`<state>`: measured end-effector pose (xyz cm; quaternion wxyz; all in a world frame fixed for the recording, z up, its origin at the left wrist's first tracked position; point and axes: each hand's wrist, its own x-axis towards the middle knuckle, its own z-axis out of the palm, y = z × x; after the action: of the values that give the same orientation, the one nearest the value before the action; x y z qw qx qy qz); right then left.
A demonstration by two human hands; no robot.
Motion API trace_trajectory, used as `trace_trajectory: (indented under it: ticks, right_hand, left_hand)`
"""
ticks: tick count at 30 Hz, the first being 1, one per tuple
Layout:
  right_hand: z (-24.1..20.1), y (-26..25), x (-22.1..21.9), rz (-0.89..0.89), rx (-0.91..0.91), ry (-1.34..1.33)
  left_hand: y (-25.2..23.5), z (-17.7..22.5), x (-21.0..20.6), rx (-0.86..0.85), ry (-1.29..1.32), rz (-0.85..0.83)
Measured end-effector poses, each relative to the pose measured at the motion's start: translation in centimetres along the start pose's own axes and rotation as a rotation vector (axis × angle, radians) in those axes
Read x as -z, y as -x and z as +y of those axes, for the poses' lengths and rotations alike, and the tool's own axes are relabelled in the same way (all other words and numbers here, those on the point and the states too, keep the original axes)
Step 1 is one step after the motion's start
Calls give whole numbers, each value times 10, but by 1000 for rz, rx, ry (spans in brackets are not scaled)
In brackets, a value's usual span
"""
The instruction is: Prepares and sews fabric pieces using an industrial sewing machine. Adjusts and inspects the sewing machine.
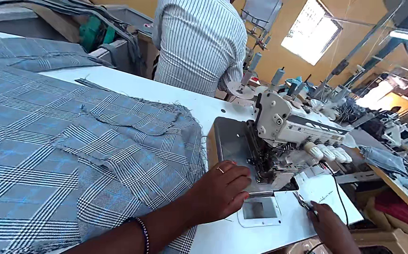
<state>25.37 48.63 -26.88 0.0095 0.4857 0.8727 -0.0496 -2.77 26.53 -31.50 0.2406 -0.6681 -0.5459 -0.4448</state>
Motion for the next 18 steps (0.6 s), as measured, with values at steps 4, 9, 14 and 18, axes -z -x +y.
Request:
trace_trajectory:
  ticks: [4, 9, 14, 18]
  right_hand:
    - [6, -7, -2, 2, 9, -79]
    - [-31, 20, 22, 135, 129, -303]
    - [-83, 48, 64, 59, 430, -475]
    - [-103, 49, 90, -1, 623, -373]
  left_hand:
    - [2, -1, 2, 17, 13, -6]
    - [-1, 1, 5, 9, 32, -17]
    - [-1, 2, 7, 12, 60, -31]
    - [-3, 1, 10, 5, 93, -45]
